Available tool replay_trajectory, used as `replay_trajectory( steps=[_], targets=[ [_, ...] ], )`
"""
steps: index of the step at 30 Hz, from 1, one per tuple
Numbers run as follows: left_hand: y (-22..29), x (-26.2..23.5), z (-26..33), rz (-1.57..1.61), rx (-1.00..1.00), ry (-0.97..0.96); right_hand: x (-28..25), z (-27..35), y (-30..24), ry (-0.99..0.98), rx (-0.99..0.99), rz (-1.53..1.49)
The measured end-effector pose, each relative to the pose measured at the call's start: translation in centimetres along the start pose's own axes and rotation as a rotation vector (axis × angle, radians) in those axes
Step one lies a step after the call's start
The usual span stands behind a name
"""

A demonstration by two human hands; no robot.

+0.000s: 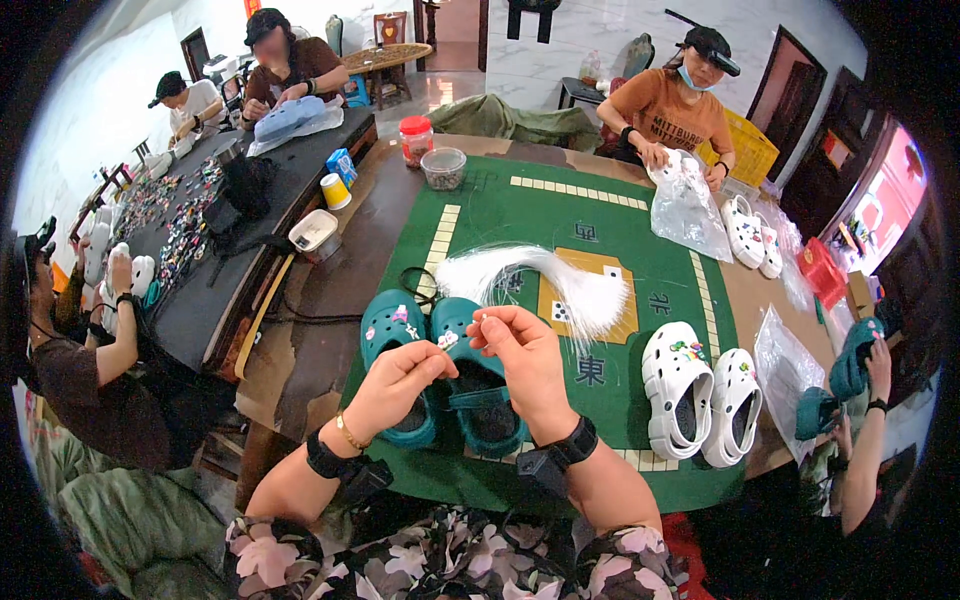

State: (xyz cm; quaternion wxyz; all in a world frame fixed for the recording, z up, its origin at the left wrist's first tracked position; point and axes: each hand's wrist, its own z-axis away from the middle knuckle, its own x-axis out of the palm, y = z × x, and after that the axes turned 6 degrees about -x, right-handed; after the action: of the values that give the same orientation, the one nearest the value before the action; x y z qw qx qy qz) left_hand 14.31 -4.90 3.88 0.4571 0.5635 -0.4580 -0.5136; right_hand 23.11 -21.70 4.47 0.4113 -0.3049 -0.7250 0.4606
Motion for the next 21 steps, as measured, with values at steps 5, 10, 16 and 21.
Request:
replay_trajectory(
  steps=[5, 10, 16, 21],
  targets=[
    [0.4, 0.1, 0.2, -0.025, -0.003, -0.001, 0.4, 0.2, -0.5, 0.013, -0.022, 0.013],
    [1.1, 0.1, 0.8, -0.162, 0.115, 0.159, 0.7, 0.5, -1.0, -0.043, -0.100, 0.089],
    [1.5, 0.2, 1.1, -0.238, 0.195, 0.147, 1.5, 1.5, -1.3, -0.158, -0.082, 0.323],
    [1.9, 0.1, 1.2, -0.246, 0.174, 0.134, 1.3, 1.8, -1.2, -0.155, -0.094, 0.312]
  ],
)
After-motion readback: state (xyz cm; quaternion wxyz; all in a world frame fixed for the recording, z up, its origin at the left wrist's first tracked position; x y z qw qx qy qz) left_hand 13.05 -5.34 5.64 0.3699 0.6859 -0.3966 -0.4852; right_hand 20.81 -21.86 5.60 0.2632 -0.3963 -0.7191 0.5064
